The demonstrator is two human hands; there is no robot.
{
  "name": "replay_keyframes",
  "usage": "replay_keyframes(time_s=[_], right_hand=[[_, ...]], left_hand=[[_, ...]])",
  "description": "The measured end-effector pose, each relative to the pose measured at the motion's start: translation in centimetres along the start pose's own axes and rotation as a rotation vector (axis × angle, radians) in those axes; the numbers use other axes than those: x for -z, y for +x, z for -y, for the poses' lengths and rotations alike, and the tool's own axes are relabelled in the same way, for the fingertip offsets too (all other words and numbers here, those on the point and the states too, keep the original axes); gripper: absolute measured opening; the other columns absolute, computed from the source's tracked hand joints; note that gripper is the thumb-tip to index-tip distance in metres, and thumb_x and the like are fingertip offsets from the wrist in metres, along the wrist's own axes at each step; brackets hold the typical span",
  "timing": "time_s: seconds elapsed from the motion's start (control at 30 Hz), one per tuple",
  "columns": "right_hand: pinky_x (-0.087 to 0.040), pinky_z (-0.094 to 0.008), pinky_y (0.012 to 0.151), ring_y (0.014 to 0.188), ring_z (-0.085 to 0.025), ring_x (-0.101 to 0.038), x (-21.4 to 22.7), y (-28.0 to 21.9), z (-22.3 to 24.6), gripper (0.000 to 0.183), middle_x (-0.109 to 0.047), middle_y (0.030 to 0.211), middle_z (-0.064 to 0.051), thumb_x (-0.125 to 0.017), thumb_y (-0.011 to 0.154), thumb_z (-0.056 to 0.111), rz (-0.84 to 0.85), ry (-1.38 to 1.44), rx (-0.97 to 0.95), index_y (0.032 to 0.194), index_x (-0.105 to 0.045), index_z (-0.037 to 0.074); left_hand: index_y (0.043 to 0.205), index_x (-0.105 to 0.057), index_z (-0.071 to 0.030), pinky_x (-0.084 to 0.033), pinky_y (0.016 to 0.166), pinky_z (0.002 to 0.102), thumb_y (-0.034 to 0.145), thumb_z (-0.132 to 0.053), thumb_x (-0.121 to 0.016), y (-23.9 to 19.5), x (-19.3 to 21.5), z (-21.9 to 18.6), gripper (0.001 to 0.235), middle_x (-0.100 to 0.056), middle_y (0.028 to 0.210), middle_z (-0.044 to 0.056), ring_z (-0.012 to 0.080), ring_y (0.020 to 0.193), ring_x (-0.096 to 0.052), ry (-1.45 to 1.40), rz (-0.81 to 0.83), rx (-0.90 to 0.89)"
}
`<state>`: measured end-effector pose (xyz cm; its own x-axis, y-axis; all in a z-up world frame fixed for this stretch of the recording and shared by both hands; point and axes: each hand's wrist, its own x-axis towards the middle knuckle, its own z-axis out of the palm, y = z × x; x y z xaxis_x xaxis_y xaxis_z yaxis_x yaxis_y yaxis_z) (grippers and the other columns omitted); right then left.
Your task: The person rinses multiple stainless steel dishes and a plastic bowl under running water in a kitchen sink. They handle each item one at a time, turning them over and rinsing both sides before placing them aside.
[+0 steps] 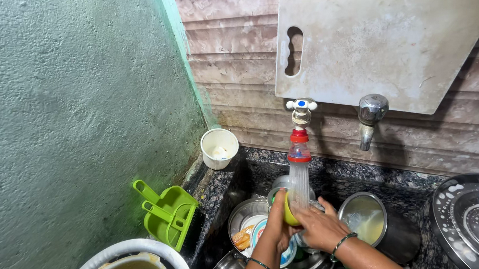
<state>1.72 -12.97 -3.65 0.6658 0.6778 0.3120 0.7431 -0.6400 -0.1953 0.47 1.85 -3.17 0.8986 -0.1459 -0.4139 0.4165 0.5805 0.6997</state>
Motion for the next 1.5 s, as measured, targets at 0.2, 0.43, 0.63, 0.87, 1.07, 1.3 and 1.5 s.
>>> replay_keyframes(time_s=[0.2, 0.43, 0.63, 0.87, 1.07, 1.3, 1.5], right_hand=[[-0.042, -0.038, 0.087, 0.098, -0.021, -0.064, -1.0, 0.4, -1.7, 0.033, -0.072, 0.108, -0.01, -0.066, 0.091, 0.029, 0.313, 0.916, -0.562, 0.118, -0.069, 0.011], [-0.03, -0.025, 0.039, 0.055, -0.014, -0.055, -2.3, 1.0, -3.4, 0.047, -0.069, 0.075, -0.004, -0.052, 0.101, 0.052, -0.207, 1.771, -1.11, 0.102, -0.067, 0.007], [-0.046, -0.034, 0.06, 0.076, -0.018, -0.062, -7.3, 1.7, -3.2, 0.04, -0.069, 0.095, -0.005, -0.047, 0.102, 0.041, -0.259, 1.593, -1.077, 0.115, -0.068, 0.01], [-0.053, -0.044, 0.095, 0.11, -0.027, -0.07, -3.5, 1.7, -2.4, 0.047, -0.074, 0.12, -0.014, -0.045, 0.102, 0.036, -0.096, 1.79, -1.089, 0.128, -0.065, 0.002], [-0.054, -0.046, 0.095, 0.103, -0.027, -0.071, 1.4, 3.0, -1.5, 0.037, -0.074, 0.112, -0.013, -0.061, 0.088, 0.014, -0.038, 1.349, -0.577, 0.125, -0.064, 0.007], [-0.04, -0.045, 0.1, 0.082, -0.02, -0.069, 4.5, -0.8, 3.1, 0.029, -0.072, 0.079, -0.002, -0.071, 0.088, 0.023, 0.104, -0.016, -0.002, 0.116, -0.068, 0.023], [-0.043, -0.049, 0.077, 0.097, -0.032, -0.069, 3.9, -3.3, 2.1, 0.025, -0.073, 0.097, -0.012, -0.074, 0.066, 0.024, -0.298, 0.056, 0.081, 0.088, -0.071, 0.013]], left_hand=[[0.124, -0.061, -0.007, -0.06, 0.077, 0.038, 0.1, -0.058, -0.044, 0.1, 1.1, 0.8, 0.059, -0.071, 0.107, 0.012, 0.0233, 0.091, -0.071, -0.09, -0.011, 0.003], [0.128, -0.062, -0.007, -0.054, 0.074, 0.034, 0.101, -0.031, -0.06, -1.4, 0.9, 0.6, 0.037, -0.074, 0.114, 0.01, 0.0225, 0.096, -0.072, -0.236, 0.167, 0.021], [0.121, -0.062, 0.001, -0.06, 0.088, 0.042, 0.101, -0.041, -0.052, -1.4, 0.3, 0.9, 0.047, -0.072, 0.11, 0.016, 0.0275, 0.096, -0.072, -0.54, -0.007, -0.072], [0.124, -0.062, -0.002, -0.06, 0.091, 0.042, 0.105, -0.04, -0.043, 1.6, 1.9, 2.3, 0.047, -0.073, 0.117, 0.016, 0.0265, 0.101, -0.073, -0.423, -0.14, -0.068], [0.121, -0.06, -0.017, -0.051, 0.065, 0.038, 0.098, -0.068, -0.029, -0.9, 0.9, 1.2, 0.064, -0.067, 0.103, 0.012, 0.0214, 0.079, -0.065, -0.044, -0.178, 0.204], [0.125, -0.061, -0.007, -0.062, 0.07, 0.038, 0.102, -0.055, -0.048, -3.9, 1.0, 0.1, 0.055, -0.071, 0.105, 0.013, 0.0239, 0.085, -0.072, -0.376, 0.113, -0.001], [0.127, -0.061, -0.006, -0.063, 0.077, 0.04, 0.104, -0.037, -0.052, -0.3, 0.5, 3.4, 0.04, -0.072, 0.109, 0.014, 0.0258, 0.093, -0.074, -0.27, 0.043, -0.094]])
